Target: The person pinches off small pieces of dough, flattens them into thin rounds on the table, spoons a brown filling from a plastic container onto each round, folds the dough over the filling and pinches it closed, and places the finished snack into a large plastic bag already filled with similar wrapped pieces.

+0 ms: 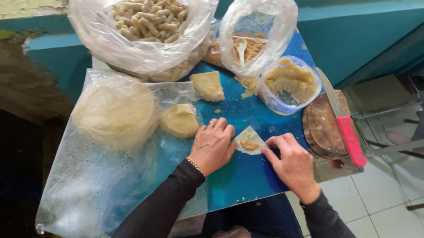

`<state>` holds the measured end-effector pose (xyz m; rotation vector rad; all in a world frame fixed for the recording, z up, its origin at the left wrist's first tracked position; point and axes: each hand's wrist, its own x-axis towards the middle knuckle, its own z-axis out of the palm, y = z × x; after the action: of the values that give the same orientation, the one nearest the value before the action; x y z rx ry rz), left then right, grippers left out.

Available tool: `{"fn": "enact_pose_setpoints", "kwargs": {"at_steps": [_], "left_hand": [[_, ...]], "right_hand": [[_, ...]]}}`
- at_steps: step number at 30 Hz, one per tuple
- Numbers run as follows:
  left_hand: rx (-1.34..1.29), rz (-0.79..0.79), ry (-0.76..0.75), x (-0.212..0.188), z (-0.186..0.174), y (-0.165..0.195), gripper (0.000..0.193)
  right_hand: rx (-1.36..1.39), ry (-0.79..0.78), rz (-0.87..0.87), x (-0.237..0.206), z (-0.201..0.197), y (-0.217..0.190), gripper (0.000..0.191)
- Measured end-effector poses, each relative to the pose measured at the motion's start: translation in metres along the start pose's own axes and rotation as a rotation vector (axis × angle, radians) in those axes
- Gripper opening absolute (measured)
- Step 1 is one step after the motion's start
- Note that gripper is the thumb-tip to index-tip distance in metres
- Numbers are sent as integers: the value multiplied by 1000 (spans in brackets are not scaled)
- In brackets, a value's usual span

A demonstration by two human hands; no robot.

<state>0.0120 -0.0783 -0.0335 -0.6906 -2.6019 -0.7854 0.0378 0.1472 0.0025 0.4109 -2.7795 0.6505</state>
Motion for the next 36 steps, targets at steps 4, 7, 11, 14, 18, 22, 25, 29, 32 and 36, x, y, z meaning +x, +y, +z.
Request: {"fn": "enact_pose_setpoints", "kwargs": {"at_steps": [4, 7, 11, 14, 18, 22, 25, 29, 32, 36], "left_hand": [[-44, -47, -6, 0, 10, 8, 11], [-101, -72, 25, 0, 11, 9, 10], [-243, -89, 47, 2, 10, 9, 10], [-348, -33, 85, 3, 7, 11, 12], [-320, 91, 20, 7, 4, 14, 17], [-221, 202, -59, 6, 5, 12, 27], [-189, 222, -67, 7, 13, 9, 20], [-299, 159, -31, 7, 20, 7, 12], [-497, 73, -7, 10, 19, 4, 11], [-474, 75, -15, 13, 18, 4, 15]], "right_hand": [[164, -40, 67, -2, 5, 9, 11], [276, -106, 198, 0, 5, 12, 14], [414, -54, 227, 0, 7, 7, 20], [409, 12, 173, -4, 12, -1, 20], [341, 72, -76, -8, 12, -5, 26], [240, 92, -260, -5, 12, 2, 33], [175, 64, -330, 3, 15, 10, 29], [98, 15, -451, 9, 20, 18, 19], [135, -6, -433, 17, 26, 24, 14], [373, -249, -108, 41, 33, 37, 13]]}}
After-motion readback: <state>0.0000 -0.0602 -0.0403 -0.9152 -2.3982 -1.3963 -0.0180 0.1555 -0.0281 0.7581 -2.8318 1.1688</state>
